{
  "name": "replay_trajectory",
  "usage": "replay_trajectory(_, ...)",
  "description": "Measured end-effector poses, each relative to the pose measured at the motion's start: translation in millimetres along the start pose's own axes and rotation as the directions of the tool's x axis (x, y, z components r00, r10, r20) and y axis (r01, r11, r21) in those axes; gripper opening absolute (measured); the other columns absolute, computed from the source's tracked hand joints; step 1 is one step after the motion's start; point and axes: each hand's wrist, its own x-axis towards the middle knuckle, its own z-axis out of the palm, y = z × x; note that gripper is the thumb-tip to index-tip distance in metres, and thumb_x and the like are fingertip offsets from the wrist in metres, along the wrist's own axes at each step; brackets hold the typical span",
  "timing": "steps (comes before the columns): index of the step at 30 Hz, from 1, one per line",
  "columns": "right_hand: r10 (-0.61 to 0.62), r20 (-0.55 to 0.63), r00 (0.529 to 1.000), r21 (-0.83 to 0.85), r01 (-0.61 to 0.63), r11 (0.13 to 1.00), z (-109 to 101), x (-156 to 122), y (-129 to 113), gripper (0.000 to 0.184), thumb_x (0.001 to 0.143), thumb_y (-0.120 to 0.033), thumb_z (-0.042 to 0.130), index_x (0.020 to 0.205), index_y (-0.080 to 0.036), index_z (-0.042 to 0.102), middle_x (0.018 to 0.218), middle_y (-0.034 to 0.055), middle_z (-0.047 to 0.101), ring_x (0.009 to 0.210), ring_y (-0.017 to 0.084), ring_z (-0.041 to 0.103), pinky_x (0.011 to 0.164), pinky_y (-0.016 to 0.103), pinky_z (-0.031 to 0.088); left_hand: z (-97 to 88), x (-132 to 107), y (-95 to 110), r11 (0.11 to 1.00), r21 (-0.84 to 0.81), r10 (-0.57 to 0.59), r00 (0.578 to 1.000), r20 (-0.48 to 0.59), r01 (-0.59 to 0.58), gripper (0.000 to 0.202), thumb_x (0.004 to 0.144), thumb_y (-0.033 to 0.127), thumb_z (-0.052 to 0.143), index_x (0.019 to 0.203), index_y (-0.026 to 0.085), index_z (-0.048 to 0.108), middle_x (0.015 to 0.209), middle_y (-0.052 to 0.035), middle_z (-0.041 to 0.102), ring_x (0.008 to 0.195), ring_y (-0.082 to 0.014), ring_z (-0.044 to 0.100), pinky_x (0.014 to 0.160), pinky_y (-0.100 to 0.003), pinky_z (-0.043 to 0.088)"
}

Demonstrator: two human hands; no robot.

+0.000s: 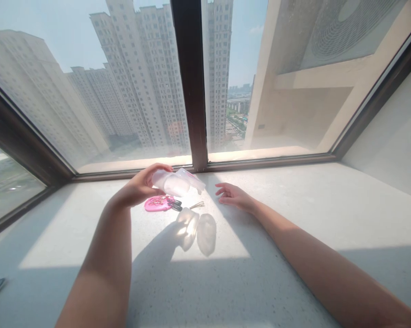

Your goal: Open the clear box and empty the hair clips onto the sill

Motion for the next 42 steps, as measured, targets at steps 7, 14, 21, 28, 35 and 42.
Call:
replay_trajectory(7, 0.002, 0.033, 0.999, -0.020, -0.002, 1.000, -2, -1, -2, 0.066, 0.073, -0.035, 0.079, 0.130, -0.019, 0.051, 0.109, 0.0104, 0.064, 0.086, 0.020, 0.065, 0.075, 0.036, 0.053, 6.9, 1, -8, 0.982, -0.191, 0.002, 0.998, -0.066, -0.014, 0.059, 0.061, 0.024, 0.085, 0.112, 0.023, 0.056, 0.127, -0.0103, 0.060, 0.118, -0.0317, 0.056, 0.097, -0.042, 0.049)
replay_trajectory(14, -0.027, 0.027, 0.999, -0.027, 0.028, 0.999, -2, 2, 4, 0.067, 0.071, -0.038, 0.080, 0.129, -0.019, 0.053, 0.108, 0.0099, 0.065, 0.086, 0.021, 0.065, 0.074, 0.036, 0.053, 27.6, 16, -37, 0.925, -0.379, -0.073, 0.966, -0.249, -0.028, 0.069, 0.070, 0.039, 0.079, 0.127, 0.030, 0.041, 0.126, -0.0087, 0.061, 0.115, -0.0268, 0.059, 0.097, -0.042, 0.047)
replay_trajectory(21, -0.011, 0.019, 1.000, -0.067, 0.013, 0.998, 0, 1, 0, 0.066, 0.073, -0.035, 0.078, 0.130, -0.018, 0.052, 0.109, 0.0105, 0.063, 0.086, 0.020, 0.064, 0.073, 0.035, 0.052, 75.9, 43, -95, 0.943, -0.296, -0.270, 0.873, -0.407, 0.154, 0.059, 0.079, 0.039, 0.066, 0.130, 0.026, 0.039, 0.122, -0.0091, 0.061, 0.105, -0.0190, 0.064, 0.090, -0.033, 0.051)
replay_trajectory(28, -0.032, 0.026, 0.999, -0.093, 0.034, 0.995, 1, 2, 1, 0.064, 0.072, -0.034, 0.079, 0.129, -0.019, 0.054, 0.106, 0.0089, 0.064, 0.081, 0.018, 0.063, 0.072, 0.035, 0.053, 89.1, 51, -115, 0.939, -0.086, -0.320, 0.756, -0.571, 0.333, 0.054, 0.087, 0.039, 0.058, 0.136, 0.025, 0.041, 0.126, -0.0118, 0.061, 0.118, -0.0260, 0.058, 0.094, -0.039, 0.048)
replay_trajectory(35, -0.026, 0.016, 1.000, -0.108, 0.028, 0.994, 2, 2, 0, 0.062, 0.073, -0.034, 0.078, 0.129, -0.019, 0.055, 0.108, 0.0097, 0.064, 0.082, 0.018, 0.063, 0.074, 0.036, 0.053, 74.7, 52, -116, 0.855, 0.223, -0.249, 0.748, -0.615, 0.468, 0.060, 0.081, 0.047, 0.063, 0.133, 0.019, 0.054, 0.128, -0.0164, 0.061, 0.127, -0.0345, 0.048, 0.106, -0.044, 0.036)
replay_trajectory(42, -0.028, 0.017, 0.999, -0.138, 0.030, 0.990, 3, 1, -1, 0.062, 0.074, -0.034, 0.076, 0.130, -0.019, 0.053, 0.108, 0.0094, 0.063, 0.081, 0.018, 0.062, 0.075, 0.038, 0.053, 66.9, 47, -126, 0.725, 0.290, -0.357, 0.702, -0.617, 0.624, 0.047, 0.082, 0.056, 0.058, 0.111, 0.019, 0.066, 0.112, -0.0187, 0.069, 0.113, -0.0408, 0.059, 0.092, -0.050, 0.041)
